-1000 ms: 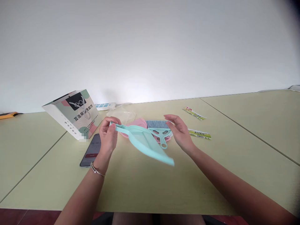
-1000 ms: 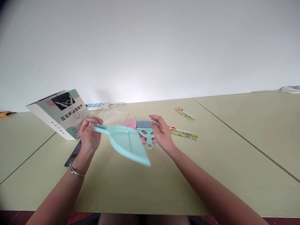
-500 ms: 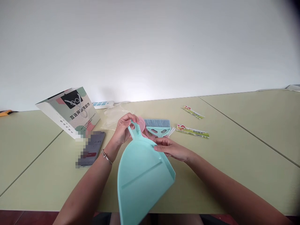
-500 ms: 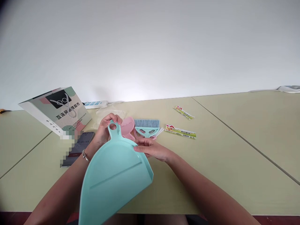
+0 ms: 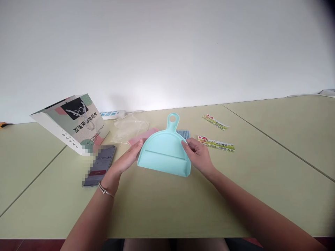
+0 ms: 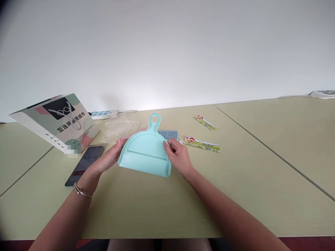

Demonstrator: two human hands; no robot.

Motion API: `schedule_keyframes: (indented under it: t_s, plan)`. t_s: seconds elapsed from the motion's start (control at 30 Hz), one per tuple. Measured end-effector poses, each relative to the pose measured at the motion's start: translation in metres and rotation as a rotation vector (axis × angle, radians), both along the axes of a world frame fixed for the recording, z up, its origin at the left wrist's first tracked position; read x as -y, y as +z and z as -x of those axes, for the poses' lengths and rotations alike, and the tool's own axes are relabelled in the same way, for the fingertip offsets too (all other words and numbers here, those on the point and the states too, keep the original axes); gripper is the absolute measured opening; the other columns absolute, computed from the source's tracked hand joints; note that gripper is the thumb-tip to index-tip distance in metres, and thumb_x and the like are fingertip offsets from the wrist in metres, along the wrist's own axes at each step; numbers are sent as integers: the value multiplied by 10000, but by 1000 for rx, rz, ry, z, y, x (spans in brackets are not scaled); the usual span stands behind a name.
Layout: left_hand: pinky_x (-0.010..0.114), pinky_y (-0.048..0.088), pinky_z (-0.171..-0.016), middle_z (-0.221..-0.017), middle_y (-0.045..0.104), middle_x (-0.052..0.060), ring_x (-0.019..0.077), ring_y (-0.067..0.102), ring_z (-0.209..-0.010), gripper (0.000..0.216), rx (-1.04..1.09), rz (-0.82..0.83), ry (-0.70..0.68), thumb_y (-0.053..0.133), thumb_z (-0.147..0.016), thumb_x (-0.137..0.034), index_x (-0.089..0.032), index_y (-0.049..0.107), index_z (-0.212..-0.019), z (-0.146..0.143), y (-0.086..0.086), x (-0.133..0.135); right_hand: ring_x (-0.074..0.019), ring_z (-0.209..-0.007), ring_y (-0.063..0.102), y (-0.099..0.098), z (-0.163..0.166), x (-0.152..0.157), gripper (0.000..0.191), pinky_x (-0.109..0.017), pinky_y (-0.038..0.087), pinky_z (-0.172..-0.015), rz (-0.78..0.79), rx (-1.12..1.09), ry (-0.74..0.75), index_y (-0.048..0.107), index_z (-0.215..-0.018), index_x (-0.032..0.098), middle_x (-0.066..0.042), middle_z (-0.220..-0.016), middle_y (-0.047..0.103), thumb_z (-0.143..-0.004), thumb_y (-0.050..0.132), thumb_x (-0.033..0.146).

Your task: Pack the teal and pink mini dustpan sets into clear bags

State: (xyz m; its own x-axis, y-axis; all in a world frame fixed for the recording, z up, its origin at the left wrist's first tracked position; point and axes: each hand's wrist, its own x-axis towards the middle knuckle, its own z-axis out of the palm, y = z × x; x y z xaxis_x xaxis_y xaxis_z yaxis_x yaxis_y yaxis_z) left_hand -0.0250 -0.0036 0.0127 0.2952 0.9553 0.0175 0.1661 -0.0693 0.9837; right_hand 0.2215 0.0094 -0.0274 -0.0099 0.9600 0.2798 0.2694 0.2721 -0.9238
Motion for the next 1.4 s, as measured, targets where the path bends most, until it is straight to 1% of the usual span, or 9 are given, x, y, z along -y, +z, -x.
schedule_keyframes:
  t_s: [0.13,0.33,0.47,0.57,0.67,0.83,1.03,1.23,1.4]
  plan:
    - [342,484,-852,-1189,646,42,259,578,-1095,449,-140,-34,60,594,-780,-504,-299,620,-1178,-7,1,5,-94,-467,282,-6,3,0,394,-246,241,-472,-16,60,44,463,-631,218,64,-488,298,-791,506,575]
    - [330,489,-720,-904,700,43,242,626,-839,376,-64,-71,374,631,-727,-459,-198,683,-993,-3,-9,-6,-145,-554,495,-6,-16,-16,375,-283,417,-556,-40,119,70,593,-922,216,24,-572,493,-841,443,550]
    - [303,469,-645,-809,675,30,214,606,-753,389,117,-68,582,668,-660,-468,-186,661,-928,6,-12,-14,-231,-943,587,-16,-37,-35,301,-396,475,-822,-207,563,61,594,-1077,217,-90,-985,643,-879,424,368]
    - [306,466,-665,-824,676,32,213,602,-774,381,138,-91,601,677,-644,-470,-179,654,-889,5,-15,-16,-280,-1277,421,-23,-44,-38,416,-482,376,-1015,-221,827,220,515,-1261,229,-118,-1371,478,-857,442,298]
    - [321,475,-703,-851,687,41,233,612,-838,365,133,-95,545,663,-664,-455,-180,663,-904,1,-18,-15,-278,-1357,335,-24,-46,-34,523,-482,361,-1044,-137,922,373,435,-1359,252,-89,-1472,370,-839,470,289]
    - [331,482,-724,-872,698,40,232,621,-836,367,151,-102,508,642,-693,-431,-188,674,-965,-3,-23,-16,-257,-1272,467,-18,-48,-29,383,-396,458,-963,-146,870,353,601,-1206,249,-64,-1329,550,-853,453,270]
    - [326,478,-741,-876,698,34,227,621,-844,353,171,-89,521,636,-696,-406,-187,676,-969,-5,-24,-15,-263,-979,638,-20,-54,-36,255,-409,499,-824,-290,832,345,704,-956,247,-50,-1028,711,-853,474,288]
    - [338,474,-750,-844,697,34,224,624,-810,343,211,-85,530,651,-668,-400,-184,677,-934,-6,-23,-16,-202,-929,626,-15,-51,-31,347,-335,498,-778,-246,828,384,635,-1051,223,-46,-1011,687,-786,447,100]
    - [349,466,-768,-871,695,47,245,615,-861,390,221,-88,557,663,-647,-415,-169,670,-949,-5,-23,-17,-207,-852,609,-19,-48,-35,241,-350,493,-730,-493,807,301,641,-908,217,-62,-892,668,-840,433,115]
